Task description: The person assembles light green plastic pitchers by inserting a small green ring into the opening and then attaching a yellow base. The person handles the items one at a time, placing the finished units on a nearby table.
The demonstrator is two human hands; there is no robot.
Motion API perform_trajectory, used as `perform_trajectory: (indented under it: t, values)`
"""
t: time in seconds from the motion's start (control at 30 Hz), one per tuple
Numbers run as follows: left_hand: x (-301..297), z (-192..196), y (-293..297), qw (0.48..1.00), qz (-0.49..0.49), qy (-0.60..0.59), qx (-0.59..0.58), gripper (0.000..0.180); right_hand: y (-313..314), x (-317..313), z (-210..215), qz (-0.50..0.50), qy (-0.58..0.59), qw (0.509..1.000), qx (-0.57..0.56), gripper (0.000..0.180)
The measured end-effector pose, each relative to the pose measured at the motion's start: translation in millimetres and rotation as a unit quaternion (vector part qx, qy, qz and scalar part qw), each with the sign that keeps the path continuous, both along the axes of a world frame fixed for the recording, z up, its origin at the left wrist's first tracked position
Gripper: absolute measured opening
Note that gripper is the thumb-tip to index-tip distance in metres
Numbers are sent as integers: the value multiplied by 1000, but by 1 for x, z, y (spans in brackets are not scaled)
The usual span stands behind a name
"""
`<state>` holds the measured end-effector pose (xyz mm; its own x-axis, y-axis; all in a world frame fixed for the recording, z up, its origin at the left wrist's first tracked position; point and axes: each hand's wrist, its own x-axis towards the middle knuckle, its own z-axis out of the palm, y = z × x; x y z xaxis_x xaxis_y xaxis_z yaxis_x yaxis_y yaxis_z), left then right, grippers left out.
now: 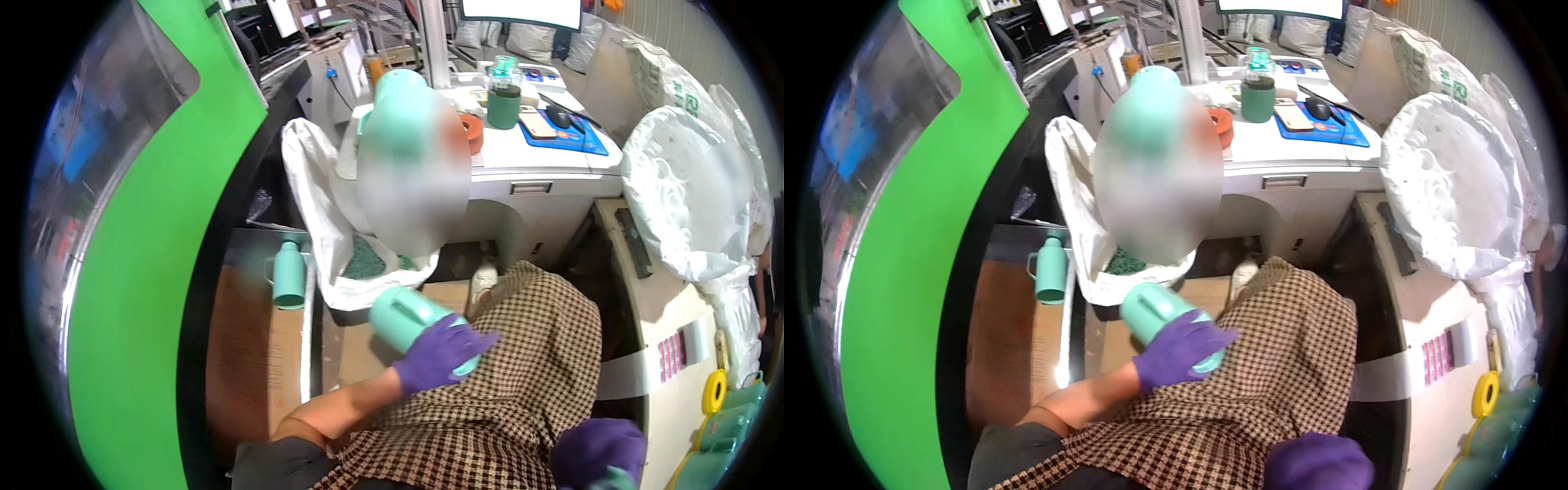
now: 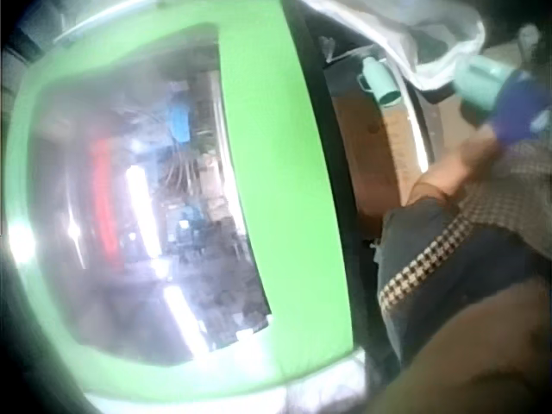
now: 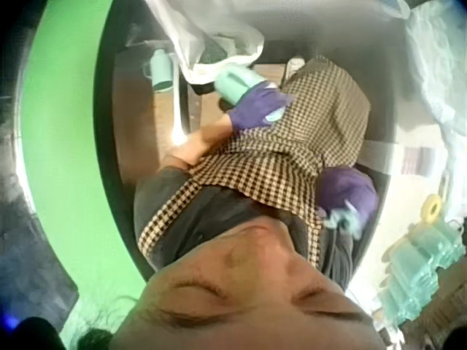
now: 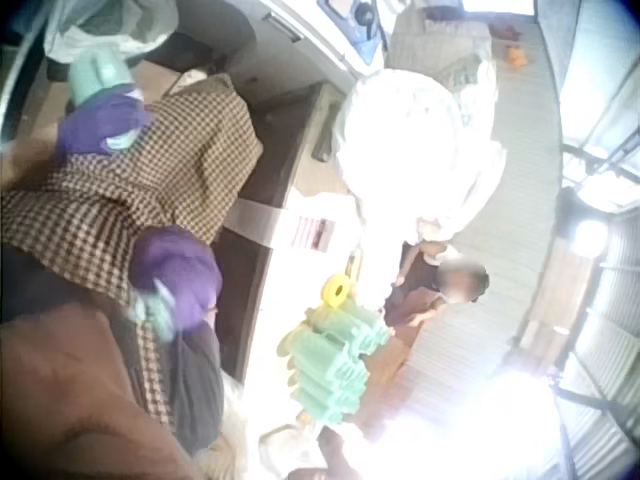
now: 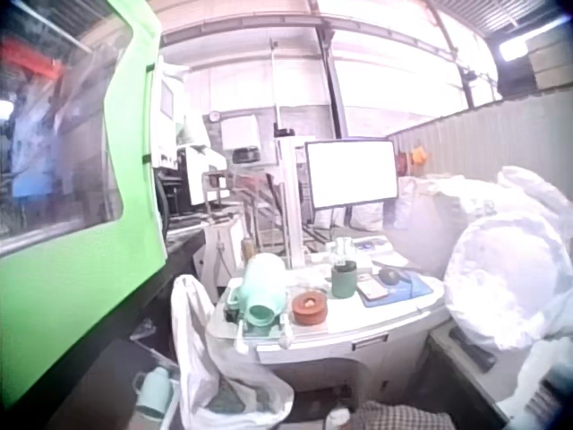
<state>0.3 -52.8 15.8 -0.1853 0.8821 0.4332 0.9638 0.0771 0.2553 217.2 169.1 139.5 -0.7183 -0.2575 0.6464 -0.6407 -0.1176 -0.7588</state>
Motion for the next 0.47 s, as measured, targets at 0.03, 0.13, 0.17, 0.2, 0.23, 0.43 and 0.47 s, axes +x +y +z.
perform_trajectory:
  t: [0.03, 0.13, 0.17, 0.2, 0.23, 0.43, 0.47]
  values:
    - [-7, -9, 3, 1000, -16, 24, -8, 83, 4, 1, 5, -24, 44, 999, 14, 6]
    - [-13, -11, -16, 993, 40, -43, 105, 59, -4, -43, -12, -250, 128, 937, 210, 41]
    - [-16, -21, -22, 991, 38, -37, 123, 57, -17, -80, -7, -297, 124, 914, 248, 48]
    - [-13, -10, -23, 994, 48, -65, 67, 49, -26, -116, -3, -345, 120, 886, 285, 56]
    - [-11, -5, -18, 996, 41, -25, 71, 35, -39, -161, -27, -324, 6, 909, 262, 70]
    - [-18, -7, -38, 985, 85, -129, 71, 29, 3, -218, -91, -366, 91, 836, 399, 102]
    - [-18, -11, -36, 984, 82, -137, 74, 29, 29, -210, -93, -355, 104, 831, 415, 107]
